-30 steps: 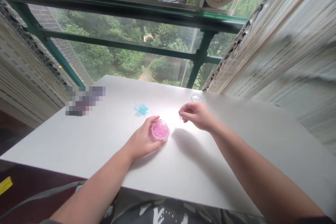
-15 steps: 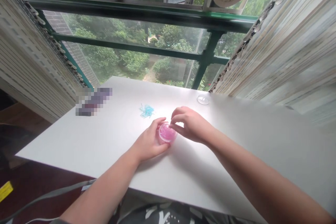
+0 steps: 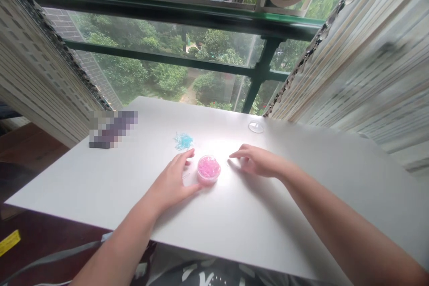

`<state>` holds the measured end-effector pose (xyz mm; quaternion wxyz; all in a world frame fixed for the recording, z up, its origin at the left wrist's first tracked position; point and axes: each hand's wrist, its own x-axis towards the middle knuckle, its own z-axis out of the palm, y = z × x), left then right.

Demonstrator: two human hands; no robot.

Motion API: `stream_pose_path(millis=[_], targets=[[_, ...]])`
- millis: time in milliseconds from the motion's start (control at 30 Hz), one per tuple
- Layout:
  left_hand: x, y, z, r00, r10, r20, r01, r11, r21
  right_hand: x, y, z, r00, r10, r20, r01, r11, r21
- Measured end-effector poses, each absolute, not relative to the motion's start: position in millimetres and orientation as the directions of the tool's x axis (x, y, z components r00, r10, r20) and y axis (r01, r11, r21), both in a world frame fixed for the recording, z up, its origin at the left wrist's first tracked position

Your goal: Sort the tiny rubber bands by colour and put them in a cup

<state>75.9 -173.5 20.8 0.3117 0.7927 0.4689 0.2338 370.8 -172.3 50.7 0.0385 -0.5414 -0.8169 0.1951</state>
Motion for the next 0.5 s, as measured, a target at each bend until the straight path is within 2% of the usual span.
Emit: stream_pose_path(millis=[267,367,500], targets=[[51,-175,26,0.391,0.917,-0.073,0.759,-0.276,0.59,357,-157,49,-0.558,0.814,-0.16,0.794,0.469,-0.386],[53,-173,29,0.38,0.92,-0.094,0.793,-0.272,0.545,357,-153,44,-0.589,0.801,-0.103,0.764,0.511,-0.394],[54,-170,30,0.381,0.922,-0.07,0.825,-0.305,0.475,365,-152,38,-0.592,0.806,-0.027,0.765,0.55,-0.335]])
